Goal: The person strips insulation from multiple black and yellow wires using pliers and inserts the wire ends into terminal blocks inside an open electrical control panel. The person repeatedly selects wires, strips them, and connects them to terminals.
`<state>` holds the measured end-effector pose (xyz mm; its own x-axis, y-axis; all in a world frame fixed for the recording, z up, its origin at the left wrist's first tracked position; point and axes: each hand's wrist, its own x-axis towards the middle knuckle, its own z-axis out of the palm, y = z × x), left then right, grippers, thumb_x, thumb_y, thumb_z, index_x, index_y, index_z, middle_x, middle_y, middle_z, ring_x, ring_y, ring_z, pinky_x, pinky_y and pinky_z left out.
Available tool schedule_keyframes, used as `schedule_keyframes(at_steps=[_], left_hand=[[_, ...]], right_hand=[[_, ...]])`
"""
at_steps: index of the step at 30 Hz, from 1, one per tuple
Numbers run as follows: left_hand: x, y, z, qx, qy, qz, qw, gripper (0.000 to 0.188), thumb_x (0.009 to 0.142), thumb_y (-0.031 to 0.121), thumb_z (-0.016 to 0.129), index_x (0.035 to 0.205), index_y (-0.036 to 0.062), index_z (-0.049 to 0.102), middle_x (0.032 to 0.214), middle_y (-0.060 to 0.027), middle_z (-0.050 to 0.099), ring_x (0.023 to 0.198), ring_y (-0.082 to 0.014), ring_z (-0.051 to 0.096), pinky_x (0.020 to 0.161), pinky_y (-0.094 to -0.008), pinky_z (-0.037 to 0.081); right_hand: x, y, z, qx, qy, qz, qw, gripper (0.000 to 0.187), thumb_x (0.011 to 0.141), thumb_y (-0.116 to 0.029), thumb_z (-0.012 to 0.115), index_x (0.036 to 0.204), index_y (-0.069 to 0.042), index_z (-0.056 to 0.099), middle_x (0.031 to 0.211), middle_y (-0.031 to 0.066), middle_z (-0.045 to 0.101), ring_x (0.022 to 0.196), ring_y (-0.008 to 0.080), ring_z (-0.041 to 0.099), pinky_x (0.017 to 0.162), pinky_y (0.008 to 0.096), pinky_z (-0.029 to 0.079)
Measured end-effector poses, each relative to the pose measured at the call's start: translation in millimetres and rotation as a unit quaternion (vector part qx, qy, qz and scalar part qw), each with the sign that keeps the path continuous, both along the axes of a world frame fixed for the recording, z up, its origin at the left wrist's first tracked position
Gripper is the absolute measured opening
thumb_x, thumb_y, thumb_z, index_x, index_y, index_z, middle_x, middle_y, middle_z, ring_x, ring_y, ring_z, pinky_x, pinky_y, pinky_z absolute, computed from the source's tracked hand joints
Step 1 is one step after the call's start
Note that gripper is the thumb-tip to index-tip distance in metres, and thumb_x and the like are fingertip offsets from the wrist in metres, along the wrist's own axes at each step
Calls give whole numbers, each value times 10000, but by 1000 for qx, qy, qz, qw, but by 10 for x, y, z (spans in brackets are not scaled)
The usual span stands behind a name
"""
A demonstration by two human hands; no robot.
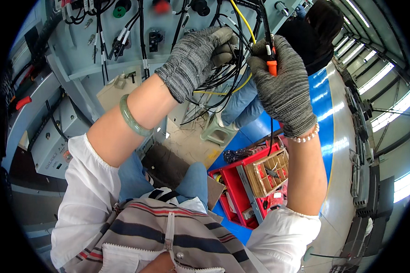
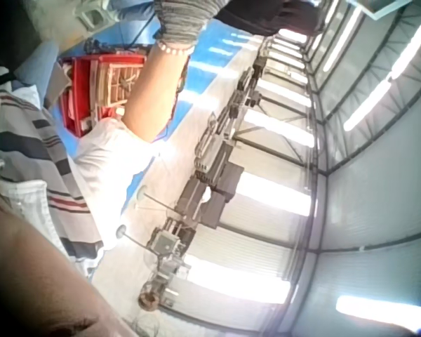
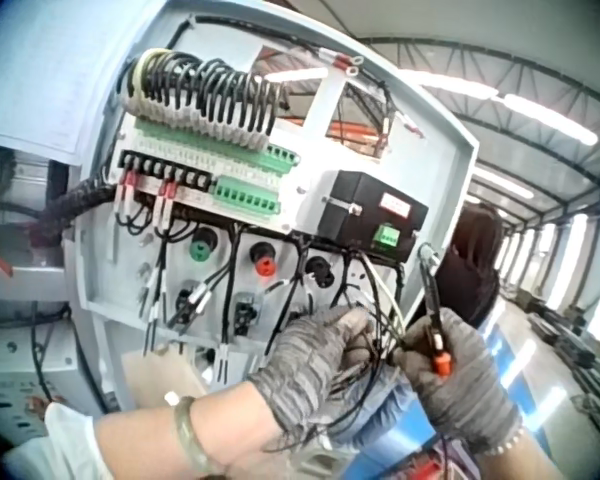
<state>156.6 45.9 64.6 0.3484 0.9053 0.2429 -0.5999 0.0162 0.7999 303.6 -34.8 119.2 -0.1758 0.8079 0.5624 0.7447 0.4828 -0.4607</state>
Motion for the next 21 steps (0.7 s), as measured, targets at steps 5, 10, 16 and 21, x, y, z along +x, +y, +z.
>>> schedule_keyframes(at_steps=[5, 10, 16, 21], left_hand=[[-27, -85, 106, -26, -3, 0, 1000, 159, 889, 170, 539, 871, 17, 578, 810, -52, 591, 735, -108, 591, 680, -197, 497], [-35, -67, 167, -75, 13, 0, 997, 182, 882, 187, 570, 858, 7, 579, 805, -58, 598, 731, -118, 607, 653, -188, 521], [-33, -70, 173, -95, -38, -1, 995, 169, 850, 166, 618, 867, 2, 589, 800, -64, 605, 727, -129, 627, 616, -171, 553], [-56, -58, 177, -104, -47, -15, 993, 177, 828, 158, 647, 884, -2, 598, 815, -73, 618, 730, -135, 628, 624, -177, 558]], right_hand=[[-17, -14, 1, 10, 3, 16, 1000, 191, 788, -83, 624, 948, -12, 547, 816, 102, 591, 753, 174, 589, 718, 306, 489], [-45, -5, -33, 0, -27, -7, 1000, 207, 784, -98, 631, 950, -10, 546, 795, 113, 580, 733, 197, 587, 697, 320, 490], [-84, -13, -67, -2, -67, -20, 998, 241, 774, -127, 643, 952, -2, 540, 784, 135, 572, 723, 248, 585, 686, 350, 488], [-68, -2, -49, -8, -75, -16, 997, 262, 769, -131, 649, 970, 1, 543, 784, 144, 571, 731, 262, 586, 694, 357, 486]])
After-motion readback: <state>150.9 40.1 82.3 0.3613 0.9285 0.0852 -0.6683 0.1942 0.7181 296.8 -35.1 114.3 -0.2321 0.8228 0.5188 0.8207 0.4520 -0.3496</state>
